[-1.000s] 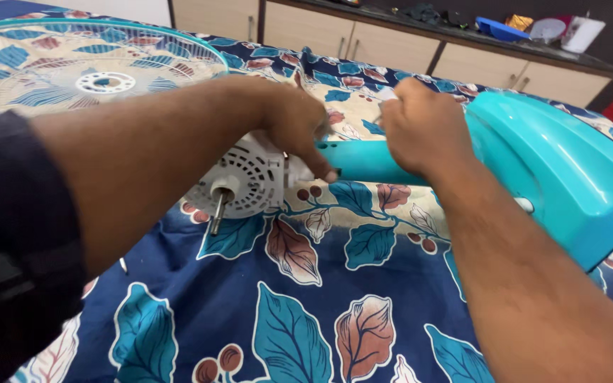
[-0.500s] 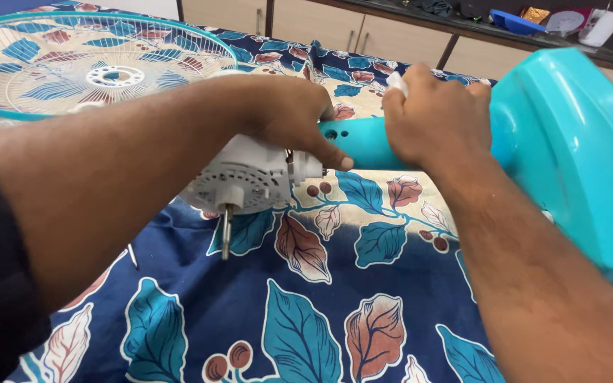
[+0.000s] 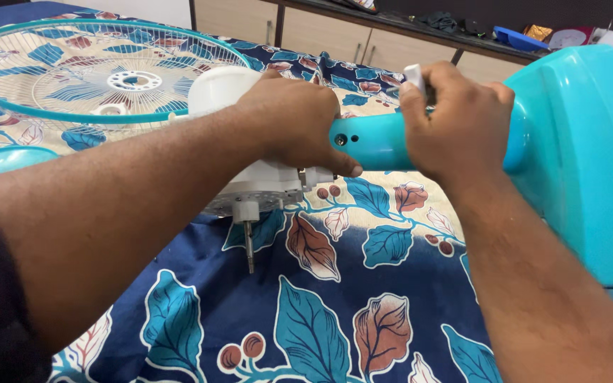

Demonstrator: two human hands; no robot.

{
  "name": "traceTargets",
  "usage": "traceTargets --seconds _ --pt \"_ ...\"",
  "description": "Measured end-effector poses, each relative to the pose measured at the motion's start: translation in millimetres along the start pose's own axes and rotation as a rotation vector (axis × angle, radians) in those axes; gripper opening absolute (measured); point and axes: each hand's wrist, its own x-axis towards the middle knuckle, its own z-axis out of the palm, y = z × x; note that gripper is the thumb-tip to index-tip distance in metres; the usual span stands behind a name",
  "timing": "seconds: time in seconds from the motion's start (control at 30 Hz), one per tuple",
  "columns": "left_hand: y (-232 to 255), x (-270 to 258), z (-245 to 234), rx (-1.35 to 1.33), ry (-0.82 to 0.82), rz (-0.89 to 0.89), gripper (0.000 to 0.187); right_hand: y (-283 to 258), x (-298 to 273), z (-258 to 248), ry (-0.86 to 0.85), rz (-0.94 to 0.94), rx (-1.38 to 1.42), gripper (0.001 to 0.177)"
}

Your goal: The person assembles a table fan on a bed. They attach the motor housing to the fan base, secure it with a knob, then fit the front grill, install the fan blades, and tighten the central nut to complete the assembly.

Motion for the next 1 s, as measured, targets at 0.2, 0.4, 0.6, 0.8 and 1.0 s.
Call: traceTargets --seconds 0.2,0.4,0.6,0.8,1.0 --pt "-2 3 2 0.004 -0.019 -0.017 0.077 -21 -8 -17 0.066 0.055 0.244 0.015" --pt "-6 10 5 -0.008 -0.034 -0.058 0.074 -50 -25 -23 -0.070 0.389 0.479 0.026" --pt "-10 13 9 -0.027 0.009 -0.055 0.076 -62 -23 -23 -0.090 0.289 0.403 0.019" --pt "-9 12 9 -0.005 0.002 -0.061 0.079 -65 -16 -16 -0.090 0.290 0.407 0.020" --pt "-7 11 10 -0.025 0.022 -0.069 0.075 -61 0 -4 -0.139 0.039 0.261 0.019"
